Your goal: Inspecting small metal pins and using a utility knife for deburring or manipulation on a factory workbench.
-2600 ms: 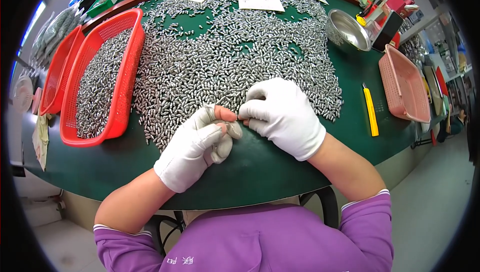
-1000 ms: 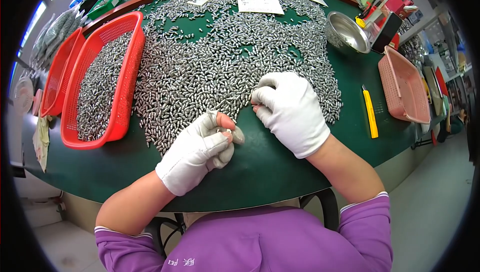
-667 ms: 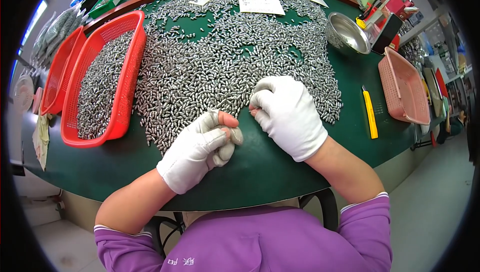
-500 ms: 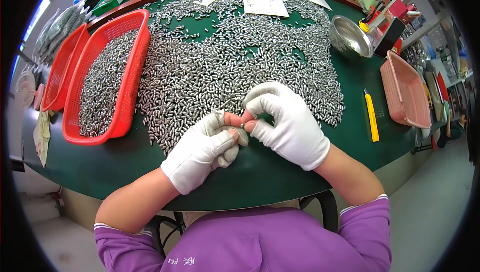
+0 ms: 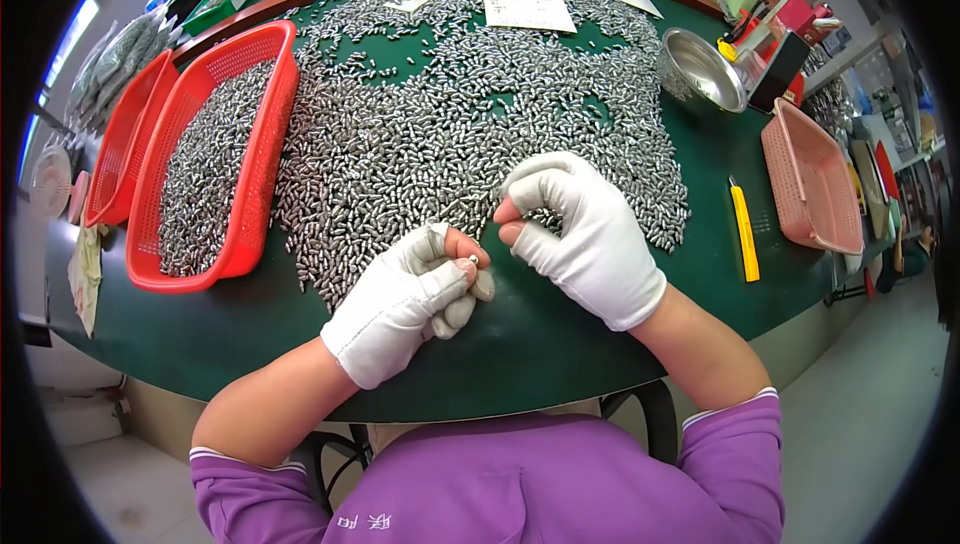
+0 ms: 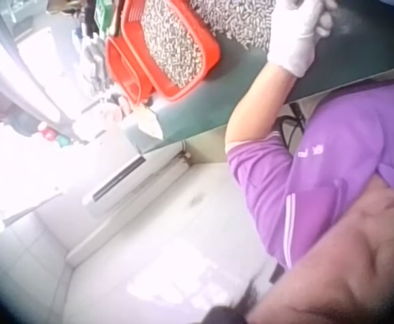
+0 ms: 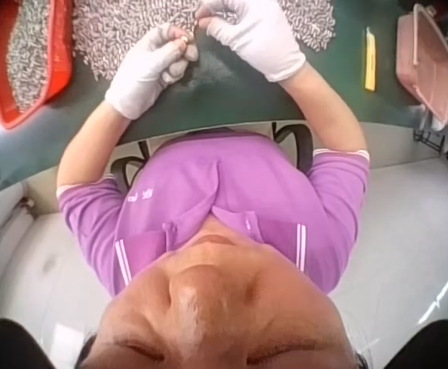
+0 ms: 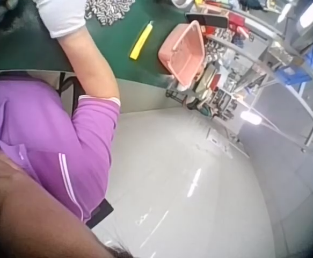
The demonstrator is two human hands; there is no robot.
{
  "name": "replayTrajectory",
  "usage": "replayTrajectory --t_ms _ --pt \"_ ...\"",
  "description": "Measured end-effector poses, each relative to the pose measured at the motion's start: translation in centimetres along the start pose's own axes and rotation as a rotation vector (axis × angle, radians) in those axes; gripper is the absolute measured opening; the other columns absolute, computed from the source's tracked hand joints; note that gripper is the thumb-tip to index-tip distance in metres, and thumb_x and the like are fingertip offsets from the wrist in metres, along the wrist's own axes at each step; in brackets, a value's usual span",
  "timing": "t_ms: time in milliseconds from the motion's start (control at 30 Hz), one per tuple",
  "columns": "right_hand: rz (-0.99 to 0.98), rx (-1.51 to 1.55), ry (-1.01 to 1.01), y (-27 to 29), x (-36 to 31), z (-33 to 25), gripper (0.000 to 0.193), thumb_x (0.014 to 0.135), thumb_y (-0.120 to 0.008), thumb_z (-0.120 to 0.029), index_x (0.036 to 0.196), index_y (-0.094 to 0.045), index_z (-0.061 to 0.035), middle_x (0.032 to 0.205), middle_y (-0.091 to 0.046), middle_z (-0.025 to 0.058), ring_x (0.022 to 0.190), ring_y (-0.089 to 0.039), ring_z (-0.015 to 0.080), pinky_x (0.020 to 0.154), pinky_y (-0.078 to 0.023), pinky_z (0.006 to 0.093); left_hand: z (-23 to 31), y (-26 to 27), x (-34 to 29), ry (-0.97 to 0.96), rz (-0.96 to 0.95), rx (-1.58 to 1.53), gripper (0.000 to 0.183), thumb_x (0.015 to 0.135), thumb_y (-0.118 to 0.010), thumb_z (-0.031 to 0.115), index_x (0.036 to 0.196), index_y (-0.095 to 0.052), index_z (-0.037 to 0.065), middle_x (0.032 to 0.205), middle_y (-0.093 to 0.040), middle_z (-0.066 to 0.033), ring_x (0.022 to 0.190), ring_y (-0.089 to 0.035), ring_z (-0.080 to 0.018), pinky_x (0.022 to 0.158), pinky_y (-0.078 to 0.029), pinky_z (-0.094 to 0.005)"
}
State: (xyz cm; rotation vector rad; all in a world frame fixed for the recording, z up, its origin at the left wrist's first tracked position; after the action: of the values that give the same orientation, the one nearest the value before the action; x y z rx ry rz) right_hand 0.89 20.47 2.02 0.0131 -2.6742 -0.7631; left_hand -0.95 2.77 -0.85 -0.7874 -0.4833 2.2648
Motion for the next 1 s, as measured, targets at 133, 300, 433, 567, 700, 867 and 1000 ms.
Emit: replayTrajectory --t_ms 133,300,433,567,700,867,1000 --pt "0.072 -0.166 0.043 0.6 0.4 0.1 0.014 0.071 -0.072 0.000 0.082 -0.066 -0.0047 0.093 -0.062 0.0094 0.091 -0.060 0.0236 0.081 -0.048 0.0317 0.1 -0.1 -0.2 -0.003 0.001 -0.007 0.013 0.093 -0.059 0.016 0.102 -0.053 0.009 0.085 -0.059 -0.0044 0.059 -0.042 -0.0050 0.053 -0.033 -0.0173" --pt "0.044 -0.502 0.117 0.5 0.7 0.9 0.016 0.068 -0.072 -0.006 0.083 -0.067 -0.0065 0.095 -0.063 0.0083 0.091 -0.059 0.0279 0.081 -0.048 0.0378 0.1 0.0 0.0 0.018 0.008 -0.032 0.018 0.091 -0.061 0.016 0.105 -0.053 0.009 0.089 -0.060 -0.0039 0.062 -0.042 -0.0053 0.056 -0.035 -0.0177" --pt "0.035 -0.598 0.158 0.1 0.5 0.9 0.016 0.066 -0.071 -0.007 0.080 -0.065 -0.0059 0.095 -0.062 0.0086 0.089 -0.060 0.0286 0.080 -0.048 0.0377 0.0 0.1 -0.1 -0.020 -0.042 -0.063 0.025 0.089 -0.064 0.018 0.109 -0.052 0.009 0.093 -0.060 -0.0034 0.064 -0.041 -0.0056 0.058 -0.035 -0.0179" --pt "0.032 -0.638 0.110 0.0 0.5 0.7 0.014 0.066 -0.071 -0.008 0.078 -0.065 -0.0054 0.094 -0.062 0.0086 0.087 -0.060 0.0287 0.078 -0.049 0.0375 0.0 0.2 -0.2 -0.024 -0.054 -0.064 0.026 0.088 -0.064 0.019 0.109 -0.052 0.009 0.094 -0.060 -0.0036 0.064 -0.041 -0.0056 0.058 -0.034 -0.0180" --pt "0.020 -0.701 0.142 0.0 0.5 0.5 0.012 0.067 -0.069 -0.008 0.077 -0.064 -0.0054 0.092 -0.063 0.0086 0.085 -0.061 0.0286 0.076 -0.050 0.0376 0.0 0.2 -0.1 -0.001 -0.044 -0.041 0.026 0.089 -0.064 0.019 0.109 -0.051 0.009 0.093 -0.059 -0.0037 0.064 -0.040 -0.0058 0.058 -0.034 -0.0184" --pt "-0.010 -0.727 0.139 -0.1 0.4 0.7 0.010 0.068 -0.069 -0.009 0.076 -0.064 -0.0057 0.091 -0.063 0.0087 0.084 -0.061 0.0286 0.075 -0.049 0.0378 -0.1 0.2 -0.1 0.000 -0.044 -0.042 0.025 0.089 -0.062 0.019 0.109 -0.051 0.008 0.092 -0.059 -0.0036 0.064 -0.040 -0.0060 0.058 -0.034 -0.0184" --pt "-0.018 -0.690 0.121 0.1 0.2 0.7 0.010 0.069 -0.070 -0.010 0.075 -0.063 -0.0051 0.092 -0.063 0.0087 0.085 -0.060 0.0284 0.076 -0.049 0.0374 -0.1 0.3 0.0 -0.002 -0.045 -0.047 0.024 0.090 -0.062 0.019 0.109 -0.052 0.008 0.092 -0.059 -0.0033 0.064 -0.040 -0.0060 0.058 -0.034 -0.0183"
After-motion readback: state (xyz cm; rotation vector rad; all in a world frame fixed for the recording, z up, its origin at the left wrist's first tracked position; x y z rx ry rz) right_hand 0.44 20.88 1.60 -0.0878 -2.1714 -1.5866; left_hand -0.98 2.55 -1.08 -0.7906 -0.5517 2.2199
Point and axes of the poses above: each hand's wrist, its own x-axis towards the middle knuckle, its own y-axis out of the back of the hand, z = x × y, the point moved 3 cm from there along x, towards the middle knuckle
